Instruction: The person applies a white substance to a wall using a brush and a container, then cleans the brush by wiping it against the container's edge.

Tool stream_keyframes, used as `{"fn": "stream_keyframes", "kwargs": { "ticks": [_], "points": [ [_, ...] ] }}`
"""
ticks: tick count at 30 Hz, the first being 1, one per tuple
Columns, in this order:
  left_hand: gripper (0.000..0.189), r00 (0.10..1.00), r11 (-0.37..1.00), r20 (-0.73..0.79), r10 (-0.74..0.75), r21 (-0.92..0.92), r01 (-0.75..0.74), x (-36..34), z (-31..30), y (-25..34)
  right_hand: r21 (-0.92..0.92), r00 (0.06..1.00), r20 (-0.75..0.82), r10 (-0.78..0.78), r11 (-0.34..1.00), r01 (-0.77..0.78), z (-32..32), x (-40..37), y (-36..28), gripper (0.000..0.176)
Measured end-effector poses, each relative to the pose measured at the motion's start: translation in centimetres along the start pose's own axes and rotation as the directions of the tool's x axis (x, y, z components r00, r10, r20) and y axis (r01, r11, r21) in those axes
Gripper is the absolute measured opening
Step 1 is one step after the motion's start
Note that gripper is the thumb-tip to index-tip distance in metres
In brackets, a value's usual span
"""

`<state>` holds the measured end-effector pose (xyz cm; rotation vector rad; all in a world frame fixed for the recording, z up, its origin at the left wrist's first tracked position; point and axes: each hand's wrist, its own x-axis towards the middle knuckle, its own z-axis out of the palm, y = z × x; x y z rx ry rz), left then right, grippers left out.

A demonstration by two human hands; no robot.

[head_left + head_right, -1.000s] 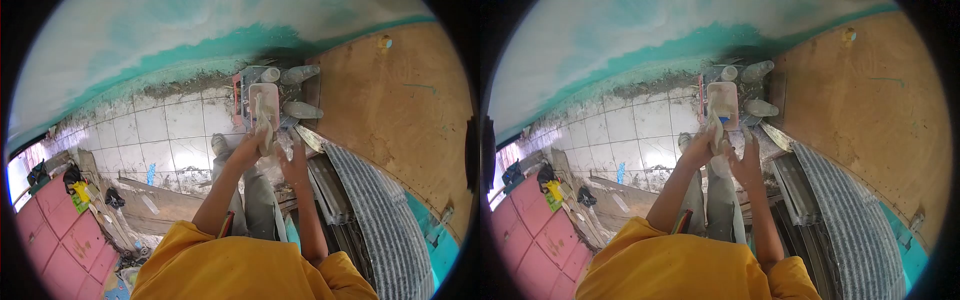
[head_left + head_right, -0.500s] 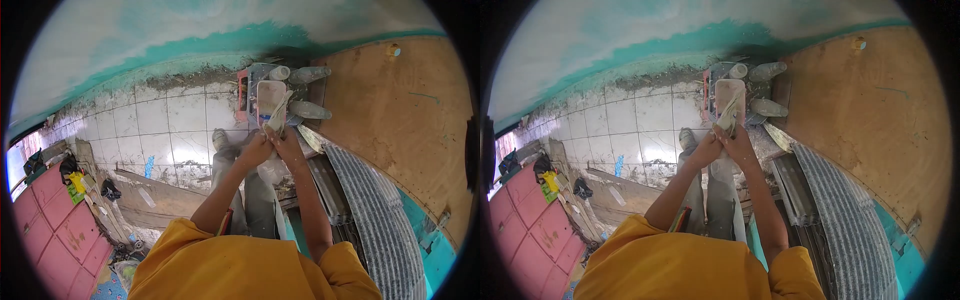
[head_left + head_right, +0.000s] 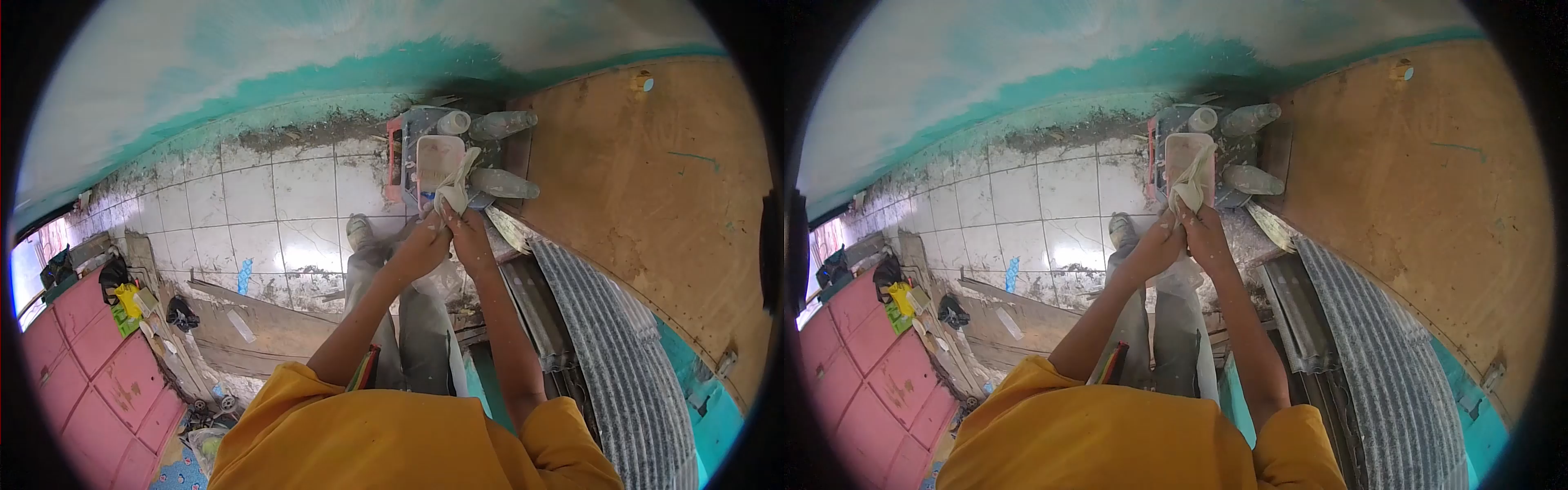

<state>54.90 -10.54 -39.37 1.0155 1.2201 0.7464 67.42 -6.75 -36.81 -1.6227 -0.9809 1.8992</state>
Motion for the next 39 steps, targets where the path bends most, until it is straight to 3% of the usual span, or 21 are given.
{"fn": "stream_keyframes", "kwargs": {
  "ticks": [2,3,4,5,6,8,12,14,18,20,24,27,28,29,33,37,39],
  "points": [
    [0.023,0.998,0.994,0.069,0.008,-0.105,-0.001,0.4,-0.1,-3.2,0.021,0.999,0.036,0.018,1.000,-0.019,-0.5,-0.5,-1.5,0.036],
    [0.023,0.997,0.995,0.071,0.007,-0.103,0.000,0.1,-0.1,-1.4,0.040,0.997,0.071,0.035,0.998,-0.038,-0.8,-0.6,-2.0,0.035],
    [0.027,0.978,0.817,0.073,-0.196,-0.540,0.204,-0.3,-0.2,2.2,0.042,0.997,0.072,0.035,0.998,-0.038,-1.3,-0.6,-1.7,0.035],
    [0.036,0.915,0.421,0.166,-0.369,-0.847,0.324,-0.7,-0.2,4.2,0.197,0.981,0.183,0.064,0.975,-0.100,-1.9,-0.7,-1.1,0.035],
    [0.036,0.913,0.422,0.167,-0.372,-0.846,0.326,-0.6,-0.3,3.6,0.340,0.953,0.294,0.073,0.924,-0.176,-2.2,-0.8,-0.8,0.035],
    [0.035,0.915,0.298,0.331,-0.232,-0.871,0.391,0.1,-0.6,2.2,0.281,0.957,0.265,0.119,0.940,-0.195,-1.3,-1.8,-3.1,0.036],
    [0.037,0.902,0.399,0.289,-0.322,-0.822,0.406,0.4,-0.2,4.1,0.086,0.950,0.168,0.265,0.956,-0.282,-0.7,-1.4,-4.1,0.038],
    [0.037,0.850,0.508,0.299,-0.434,-0.698,0.505,0.7,0.0,3.8,0.107,0.957,0.174,0.233,0.961,-0.253,-0.7,-0.7,-3.2,0.039],
    [0.037,0.894,0.658,0.237,-0.381,-0.609,0.442,0.7,0.3,2.1,0.133,0.963,0.114,0.242,0.957,-0.257,0.0,-0.8,-4.3,0.041],
    [0.038,0.955,0.932,-0.089,-0.282,-0.261,0.251,0.6,0.8,1.5,0.120,0.970,0.060,0.236,0.963,-0.241,0.2,-0.2,-3.3,0.039],
    [0.039,0.948,0.864,-0.033,-0.315,-0.424,0.272,1.0,1.2,2.6,0.063,0.966,0.001,0.258,0.964,-0.258,-0.1,1.3,-2.5,0.034],
    [0.038,0.967,0.898,0.012,-0.256,-0.367,0.242,1.8,1.3,1.0,0.164,0.987,-0.028,0.158,0.975,-0.151,-0.2,3.5,-0.5,0.032],
    [0.040,0.974,0.934,-0.046,-0.223,-0.297,0.200,2.1,1.5,0.9,0.163,0.987,-0.027,0.157,0.975,-0.151,-0.3,3.9,-0.3,0.032],
    [0.044,0.977,0.962,-0.101,-0.185,-0.222,0.160,2.4,1.6,0.7,0.194,0.984,-0.026,0.175,0.967,-0.167,-0.5,4.4,-0.1,0.030],
    [0.046,0.975,0.944,-0.089,-0.202,-0.283,0.169,2.5,1.5,-0.5,0.256,0.964,0.033,0.265,0.930,-0.264,-1.2,6.4,1.2,0.024],
    [0.039,0.982,0.972,-0.061,-0.178,-0.165,0.166,2.5,1.1,-1.1,0.304,0.964,0.039,0.262,0.916,-0.262,-1.4,7.7,1.7,0.021],
    [0.039,0.980,0.980,-0.088,-0.178,-0.111,0.168,2.7,1.2,-1.5,0.346,0.956,0.133,0.262,0.891,-0.292,-1.6,8.2,1.5,0.020]
  ]
}}
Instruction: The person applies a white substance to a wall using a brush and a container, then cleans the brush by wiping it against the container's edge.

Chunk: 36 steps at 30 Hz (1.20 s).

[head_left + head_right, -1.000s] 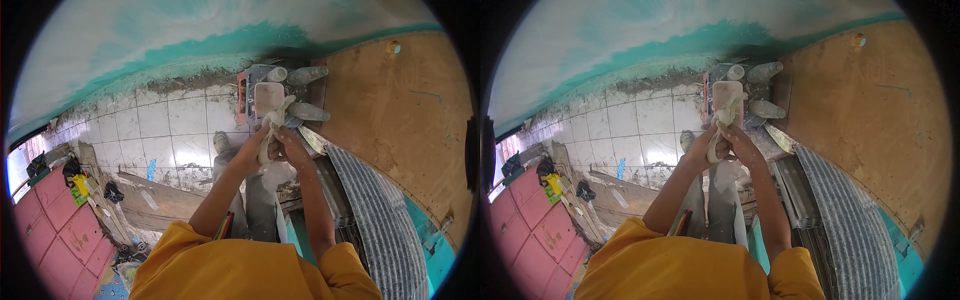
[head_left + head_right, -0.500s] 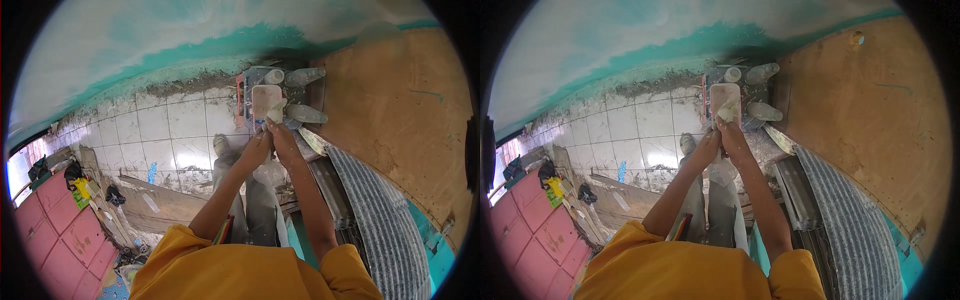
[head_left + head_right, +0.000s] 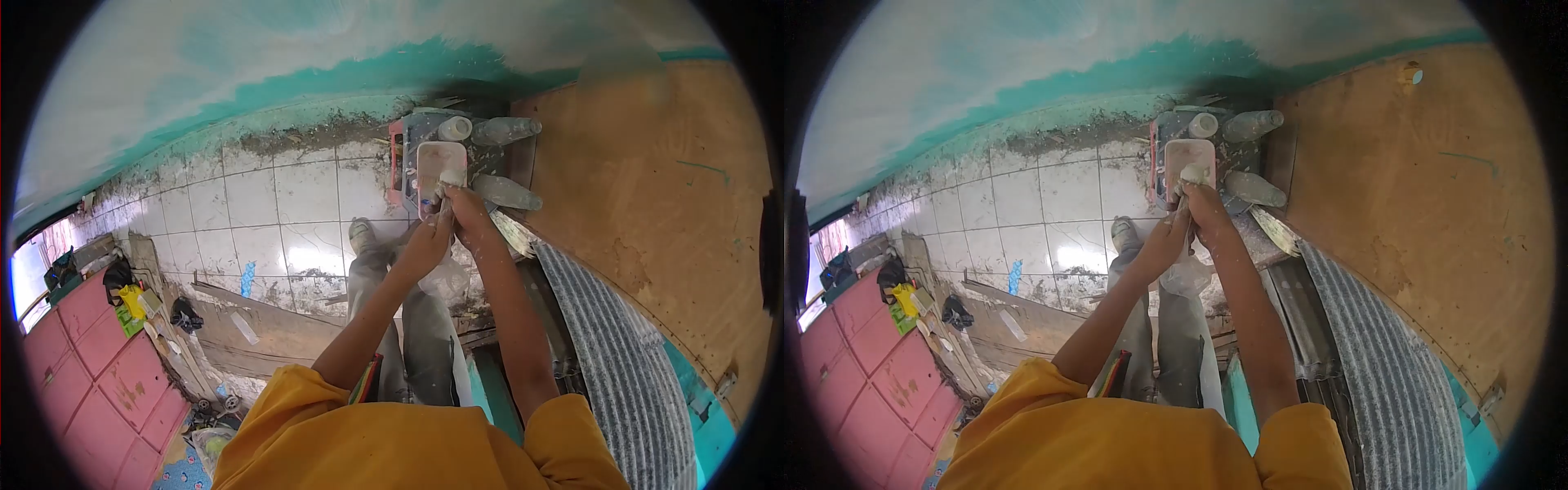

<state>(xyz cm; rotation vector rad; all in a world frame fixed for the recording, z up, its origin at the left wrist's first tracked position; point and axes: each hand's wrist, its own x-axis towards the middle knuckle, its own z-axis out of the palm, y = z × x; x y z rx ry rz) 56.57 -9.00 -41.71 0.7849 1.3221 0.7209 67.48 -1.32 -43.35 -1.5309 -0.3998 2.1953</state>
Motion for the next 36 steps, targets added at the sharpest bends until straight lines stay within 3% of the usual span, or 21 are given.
{"fn": "stream_keyframes", "kwargs": {
  "ticks": [3,6,8,10,12,13,15,16,17,18,20,24,25,28,30,33,35,36],
  "points": [
    [0.040,1.000,1.000,0.012,-0.001,-0.019,0.001,0.9,0.0,-0.7,-0.020,1.000,-0.012,-0.019,1.000,0.019,0.2,-0.2,-0.7,0.019],
    [0.041,0.993,0.986,0.076,-0.089,-0.137,0.099,1.2,-0.3,0.2,0.010,1.000,0.000,-0.029,1.000,0.029,0.7,-0.8,-1.0,0.024],
    [0.042,0.930,0.737,0.247,-0.273,-0.567,0.368,0.8,-1.1,2.0,0.043,1.000,-0.023,-0.013,0.999,0.014,1.4,-2.0,-1.7,0.027],
    [0.044,0.933,0.690,0.296,-0.206,-0.632,0.352,0.8,-1.3,2.3,0.079,0.999,-0.048,0.013,0.997,-0.009,0.7,-2.4,-1.7,0.031],
    [0.045,0.932,0.638,0.335,-0.135,-0.691,0.341,0.7,-1.2,3.3,0.144,0.911,0.412,0.025,0.985,-0.092,-2.1,-2.2,-2.0,0.037],
    [0.045,0.935,0.602,0.298,-0.189,-0.718,0.351,0.7,-0.8,4.7,0.148,0.911,0.411,0.027,0.984,-0.096,-2.6,-2.1,-2.2,0.037],
    [0.045,0.932,0.563,0.264,-0.248,-0.743,0.360,0.5,-0.8,5.0,0.258,0.834,0.551,0.001,0.951,-0.171,-3.1,-1.9,-2.7,0.039],
    [0.041,0.923,0.619,0.304,-0.235,-0.685,0.384,0.3,-1.2,4.4,0.261,0.835,0.550,0.003,0.949,-0.175,-2.0,-2.5,-3.0,0.039],
    [0.038,0.912,0.672,0.345,-0.223,-0.623,0.400,0.1,-1.5,3.8,0.206,0.955,0.297,-0.004,0.977,-0.060,-0.4,-2.9,-3.0,0.039],
    [0.038,0.911,0.672,0.346,-0.224,-0.622,0.402,0.0,-1.6,3.7,0.119,0.999,0.022,-0.039,0.992,0.036,0.7,-3.1,-3.1,0.038],
    [0.035,0.929,0.740,0.316,-0.194,-0.574,0.350,-0.2,-1.5,3.6,0.140,0.997,0.034,-0.068,0.988,0.062,0.7,-2.8,-2.9,0.039],
    [0.035,0.917,0.710,0.342,-0.208,-0.591,0.381,-0.5,-1.1,3.7,0.243,0.992,0.071,-0.107,0.966,0.087,1.2,-3.4,-3.8,0.044],
    [0.035,0.917,0.773,0.346,-0.195,-0.522,0.362,-0.3,-0.9,3.2,0.243,0.991,0.071,-0.109,0.966,0.089,1.2,-3.4,-3.8,0.044],
    [0.036,0.923,0.857,0.351,-0.157,-0.416,0.305,-0.3,-0.7,2.8,0.148,0.994,0.010,-0.113,0.983,0.110,0.9,-3.5,-4.1,0.049],
    [0.037,0.928,0.882,0.347,-0.134,-0.385,0.271,-0.3,-0.9,2.8,-0.041,0.999,-0.010,-0.047,0.998,0.046,0.7,-3.7,-4.3,0.047],
    [0.042,0.954,0.905,0.260,-0.150,-0.352,0.238,0.3,-1.2,1.7,-0.114,0.998,0.008,-0.070,0.991,0.070,0.6,-3.8,-4.2,0.048],
    [0.051,0.904,0.712,0.427,-0.017,-0.630,0.311,1.5,-1.3,0.5,-0.187,0.989,-0.010,-0.148,0.972,0.143,1.0,-3.9,-3.7,0.046],
    [0.051,0.903,0.711,0.430,-0.011,-0.631,0.309,1.5,-1.3,1.0,-0.259,0.974,-0.025,-0.224,0.943,0.210,1.0,-4.0,-3.7,0.045]
  ]
}}
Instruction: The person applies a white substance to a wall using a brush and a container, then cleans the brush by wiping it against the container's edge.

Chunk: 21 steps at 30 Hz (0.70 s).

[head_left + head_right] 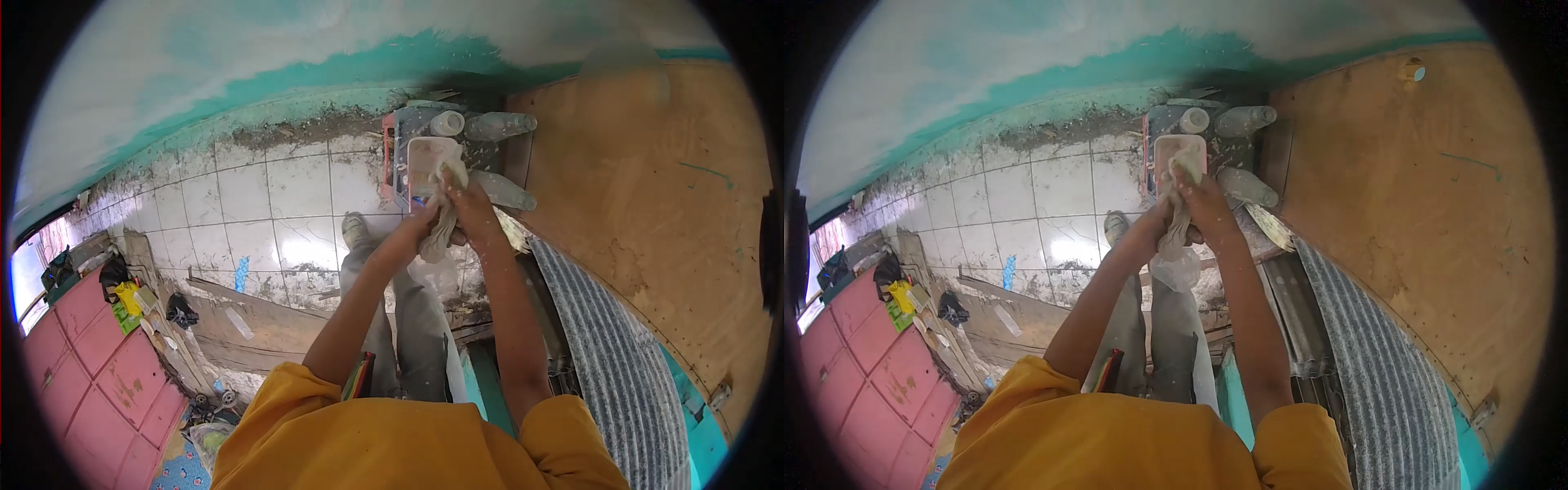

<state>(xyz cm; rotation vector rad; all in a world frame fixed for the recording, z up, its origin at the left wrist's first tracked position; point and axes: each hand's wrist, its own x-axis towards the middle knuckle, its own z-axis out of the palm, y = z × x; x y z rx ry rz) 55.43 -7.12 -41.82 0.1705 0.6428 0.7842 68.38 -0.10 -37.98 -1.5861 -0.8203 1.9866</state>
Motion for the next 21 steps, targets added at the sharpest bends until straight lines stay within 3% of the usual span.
{"fn": "stream_keyframes", "kwargs": {
  "ticks": [2,5,6,9,11,12,13,14,16,17,19,21],
  "points": [
    [0.056,0.982,1.000,-0.191,0.007,-0.006,-0.009,-0.3,0.6,0.6,-0.098,0.999,0.034,0.033,0.995,-0.029,-0.5,0.1,0.1,0.042],
    [0.057,0.990,0.989,-0.109,0.093,0.127,-0.079,-0.6,1.3,1.8,-0.065,0.996,0.084,0.025,0.998,-0.020,0.0,-0.3,0.6,0.044],
    [0.057,0.989,0.988,-0.109,0.096,0.129,-0.081,-0.5,1.3,1.8,-0.133,0.993,0.120,0.000,0.991,0.016,0.1,-0.3,0.7,0.044],
    [0.063,0.970,0.998,-0.236,0.063,0.020,-0.060,0.0,1.6,1.1,-0.244,0.987,0.145,-0.064,0.965,0.098,0.4,-1.1,0.5,0.043],
    [0.058,0.918,0.936,-0.255,0.303,0.261,-0.237,0.3,1.9,0.5,-0.287,0.986,0.132,-0.106,0.948,0.140,0.8,-2.4,-0.9,0.043],
    [0.058,0.918,0.935,-0.254,0.305,0.261,-0.238,0.2,2.1,0.8,-0.239,0.995,0.095,-0.008,0.970,0.031,1.0,-3.1,-2.1,0.042],
    [0.053,0.948,0.982,-0.258,0.187,0.085,-0.171,0.0,2.3,1.2,-0.187,0.993,0.064,0.094,0.979,-0.081,1.0,-3.5,-2.6,0.041],
    [0.048,0.968,0.991,-0.241,0.070,-0.092,-0.094,-0.2,2.4,1.5,-0.187,0.993,0.066,0.094,0.979,-0.081,-0.1,-2.8,-1.2,0.041],
    [0.045,0.976,0.989,-0.210,0.050,-0.128,-0.078,0.0,1.9,1.4,0.042,0.921,0.387,-0.045,0.999,0.031,-2.4,-1.0,1.8,0.044],
    [0.042,0.984,0.985,-0.176,0.031,-0.164,-0.060,0.2,1.6,1.3,0.043,0.920,0.388,-0.045,0.999,0.031,-2.6,-0.9,2.4,0.044],
    [0.042,0.978,0.988,-0.210,0.004,-0.151,-0.036,0.3,2.7,1.7,-0.017,0.984,0.164,0.065,0.998,-0.063,-1.2,-2.1,1.1,0.047],
    [0.042,0.970,0.991,-0.243,-0.022,-0.136,-0.012,0.5,3.1,1.7,-0.054,0.986,0.138,0.094,0.995,-0.087,-0.6,-2.5,0.0,0.046]
  ]
}}
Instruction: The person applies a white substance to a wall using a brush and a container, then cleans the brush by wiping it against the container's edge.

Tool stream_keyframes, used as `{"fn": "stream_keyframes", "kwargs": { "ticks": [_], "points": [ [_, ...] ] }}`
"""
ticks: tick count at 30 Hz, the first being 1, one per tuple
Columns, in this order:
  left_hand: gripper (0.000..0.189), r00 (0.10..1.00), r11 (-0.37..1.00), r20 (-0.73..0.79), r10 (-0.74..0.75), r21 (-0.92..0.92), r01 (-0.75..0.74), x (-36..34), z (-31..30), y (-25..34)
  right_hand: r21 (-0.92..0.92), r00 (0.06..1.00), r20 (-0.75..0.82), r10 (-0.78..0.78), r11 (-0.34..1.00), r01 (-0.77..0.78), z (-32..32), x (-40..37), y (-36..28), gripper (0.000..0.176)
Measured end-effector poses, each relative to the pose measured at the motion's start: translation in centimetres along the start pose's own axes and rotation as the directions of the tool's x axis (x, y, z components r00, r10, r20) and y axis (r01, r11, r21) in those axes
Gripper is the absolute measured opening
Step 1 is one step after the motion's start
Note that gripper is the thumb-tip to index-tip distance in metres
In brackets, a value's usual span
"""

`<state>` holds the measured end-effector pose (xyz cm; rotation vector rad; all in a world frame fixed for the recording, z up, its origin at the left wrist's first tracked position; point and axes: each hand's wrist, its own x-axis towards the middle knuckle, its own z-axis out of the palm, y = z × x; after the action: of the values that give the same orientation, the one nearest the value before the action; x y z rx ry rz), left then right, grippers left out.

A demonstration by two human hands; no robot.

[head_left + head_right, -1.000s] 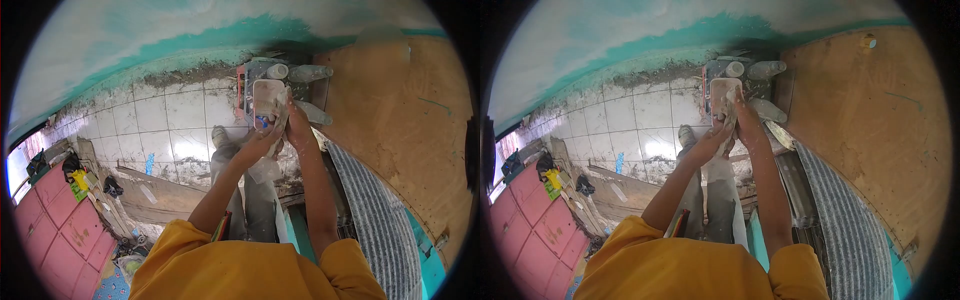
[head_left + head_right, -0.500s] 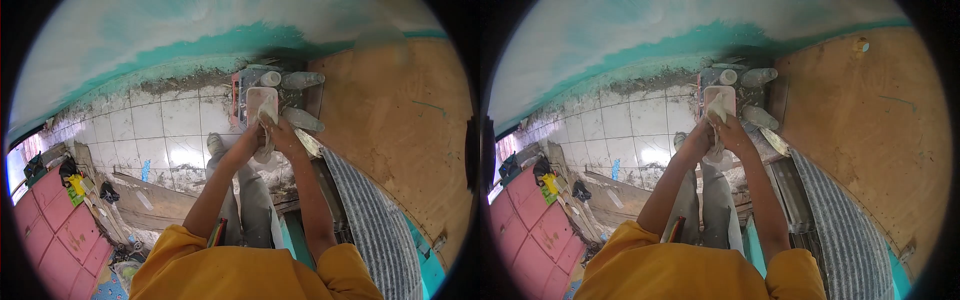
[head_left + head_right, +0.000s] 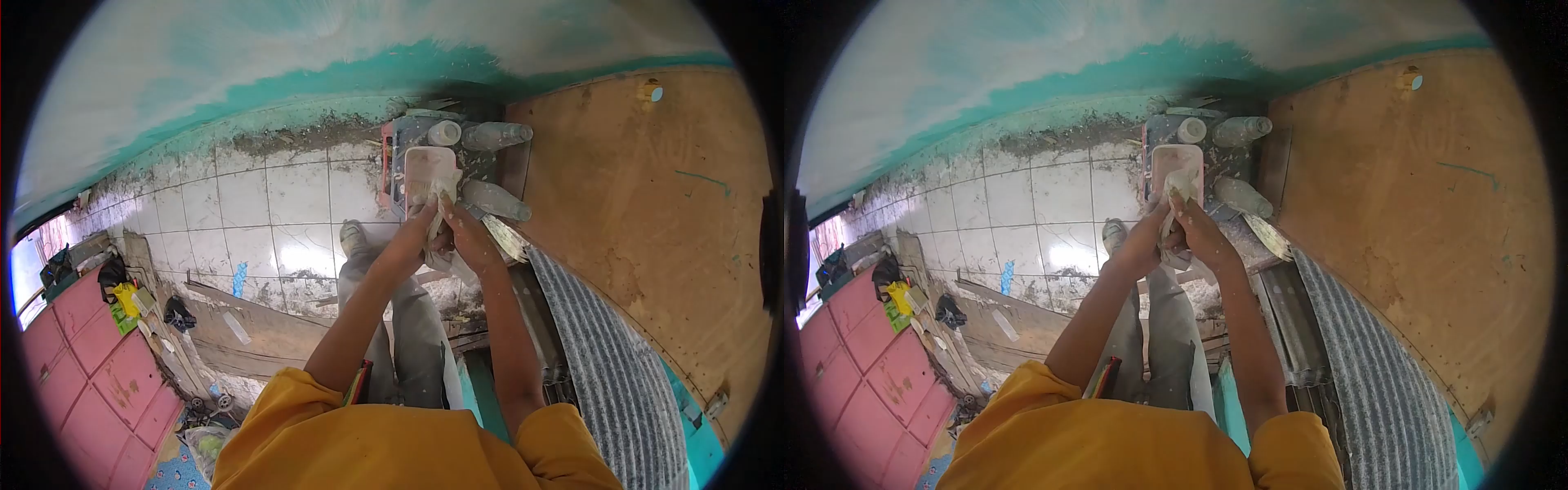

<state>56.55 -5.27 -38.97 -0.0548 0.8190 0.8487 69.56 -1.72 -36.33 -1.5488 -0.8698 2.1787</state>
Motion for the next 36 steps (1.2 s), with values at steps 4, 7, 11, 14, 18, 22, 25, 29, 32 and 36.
{"fn": "stream_keyframes", "kwargs": {
  "ticks": [4,7,11,14,18,22,25,29,32,36],
  "points": [
    [0.039,0.999,0.984,-0.043,0.029,0.175,-0.021,0.7,-1.2,-1.3,-0.078,0.992,-0.129,0.008,0.997,-0.018,1.3,-0.2,-0.9,0.047],
    [0.036,0.988,0.943,-0.116,0.100,0.327,-0.057,1.2,-1.5,-1.8,-0.048,0.993,-0.118,0.009,0.999,-0.015,1.0,0.9,0.0,0.048],
    [0.037,0.978,0.891,-0.141,0.154,0.447,-0.076,2.1,-2.1,-2.2,-0.044,0.995,-0.096,0.030,0.998,-0.034,0.5,2.5,1.1,0.048],
    [0.035,0.972,0.838,-0.132,0.192,0.538,-0.092,3.2,-2.9,-2.4,-0.008,0.990,-0.144,-0.010,1.000,0.009,0.4,3.8,1.8,0.043],
    [0.036,0.951,0.811,-0.151,0.270,0.568,-0.141,4.6,-3.4,-2.5,-0.017,0.990,-0.132,-0.049,0.999,0.047,-0.4,6.2,3.0,0.036],
    [0.034,0.981,0.924,-0.129,0.147,0.372,-0.090,5.1,-3.8,-1.7,-0.039,0.993,-0.115,0.003,0.999,-0.008,-1.1,7.4,3.1,0.041],
    [0.031,0.991,0.976,-0.082,0.107,0.198,-0.089,4.2,-3.0,-1.2,0.156,0.995,0.040,0.095,0.983,-0.100,-2.4,8.1,4.4,0.046],
    [0.029,0.980,0.974,-0.119,0.162,0.178,-0.139,3.7,-2.9,-2.1,0.208,0.992,0.124,0.032,0.976,-0.057,-2.4,7.6,4.6,0.049],
    [0.028,0.971,0.968,-0.098,0.218,0.145,-0.203,3.3,-2.7,-1.6,0.412,0.988,0.121,0.095,0.901,-0.137,-1.4,6.6,3.9,0.042],
    [0.028,0.992,0.987,-0.076,0.102,-0.113,-0.110,3.3,-3.5,-1.1,0.408,0.987,0.123,0.101,0.902,-0.143,-1.2,5.9,3.9,0.031]
  ]
}}
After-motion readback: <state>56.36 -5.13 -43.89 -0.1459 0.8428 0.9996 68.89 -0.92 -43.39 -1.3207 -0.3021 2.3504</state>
